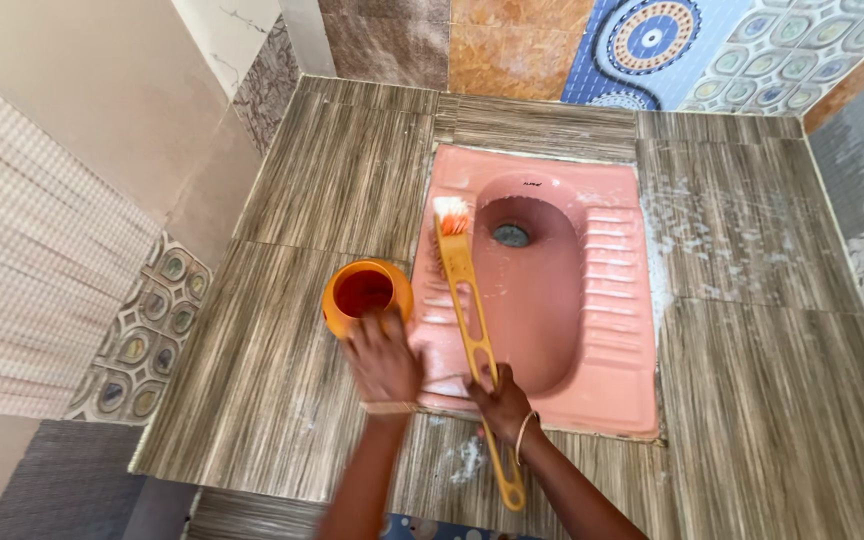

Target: The person cleans a pink squat toilet using a brush and water from an orange container. They scrub various surfaces of the toilet basin and the surrounding floor tiles with the brush.

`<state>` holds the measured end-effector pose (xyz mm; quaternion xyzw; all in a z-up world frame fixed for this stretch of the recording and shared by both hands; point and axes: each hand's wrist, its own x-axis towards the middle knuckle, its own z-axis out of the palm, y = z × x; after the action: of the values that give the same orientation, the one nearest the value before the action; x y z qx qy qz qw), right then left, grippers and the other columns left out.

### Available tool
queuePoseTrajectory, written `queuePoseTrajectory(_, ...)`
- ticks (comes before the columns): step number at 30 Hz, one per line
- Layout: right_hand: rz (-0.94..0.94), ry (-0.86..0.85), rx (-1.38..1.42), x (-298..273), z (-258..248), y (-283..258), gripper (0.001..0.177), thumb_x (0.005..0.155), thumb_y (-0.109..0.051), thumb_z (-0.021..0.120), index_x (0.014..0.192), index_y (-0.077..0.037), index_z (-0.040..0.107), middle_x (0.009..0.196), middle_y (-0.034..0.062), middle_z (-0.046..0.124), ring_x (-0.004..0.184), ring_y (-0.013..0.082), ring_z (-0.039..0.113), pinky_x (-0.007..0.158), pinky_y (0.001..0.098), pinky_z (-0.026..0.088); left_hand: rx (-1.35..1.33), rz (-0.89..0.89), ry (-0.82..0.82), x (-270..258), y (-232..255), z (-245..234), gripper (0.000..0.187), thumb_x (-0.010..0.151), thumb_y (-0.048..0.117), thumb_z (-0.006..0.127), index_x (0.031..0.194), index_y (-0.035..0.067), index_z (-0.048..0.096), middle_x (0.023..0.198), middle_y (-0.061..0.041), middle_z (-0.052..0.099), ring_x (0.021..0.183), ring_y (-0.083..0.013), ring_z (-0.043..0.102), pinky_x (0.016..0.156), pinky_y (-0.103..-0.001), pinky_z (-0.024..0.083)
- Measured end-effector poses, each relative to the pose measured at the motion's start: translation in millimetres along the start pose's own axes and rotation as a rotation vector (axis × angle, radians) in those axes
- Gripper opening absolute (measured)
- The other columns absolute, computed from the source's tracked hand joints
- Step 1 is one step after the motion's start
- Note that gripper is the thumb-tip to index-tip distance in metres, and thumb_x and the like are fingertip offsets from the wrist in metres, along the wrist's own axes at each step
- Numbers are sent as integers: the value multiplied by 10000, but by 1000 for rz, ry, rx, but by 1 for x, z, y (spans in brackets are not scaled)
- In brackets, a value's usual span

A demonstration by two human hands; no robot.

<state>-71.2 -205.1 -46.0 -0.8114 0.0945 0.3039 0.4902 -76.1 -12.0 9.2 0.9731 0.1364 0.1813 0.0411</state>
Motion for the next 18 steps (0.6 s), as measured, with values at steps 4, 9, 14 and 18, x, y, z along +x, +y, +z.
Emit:
queuePoseTrajectory(4, -134, -1, 179, 44, 18, 17, 643, 1039, -574, 405, 1177, 47, 499, 745, 183, 607, 494, 237, 600, 500, 407, 592, -1073, -506, -395, -81, 50, 35, 577, 1043, 500, 640, 1296, 2, 496, 1142, -188, 583, 1010, -279, 657, 843, -427, 581)
queuePoseTrajectory(9, -547, 344, -440, 100, 13, 4, 926, 989, -603, 617, 1489, 92, 263, 1137, 353, 643, 1036, 464, 670, 880, 482, 551, -1772, -856, -669, -116, 60, 78, 412, 1016, 405, 461, 1281, 98, 533, 821, -114, 635, 592, -210, 604, 512, -378, 523)
queuePoseTrajectory(14, -7, 50, -562, 109, 16, -104, 1038, 943, -471, 558, 1624, 22, -51, 1112, 285, 724, 1026, 404, 742, 915, 459, 590, -1775, -825, -713, -101, 55, 73, 352, 1017, 365, 449, 1284, 162, 556, 703, -77, 597, 486, -181, 547, 403, -329, 451)
queuePoseTrajectory(18, -35, 90, -625, 71, 26, -121, 996, 960, -447, 572, 1613, 1, -31, 1128, 278, 715, 1037, 416, 712, 916, 474, 578, -2179, -1201, -769, -121, 60, 58, 355, 1046, 430, 465, 1283, 175, 533, 714, -48, 593, 512, -185, 569, 446, -321, 488)
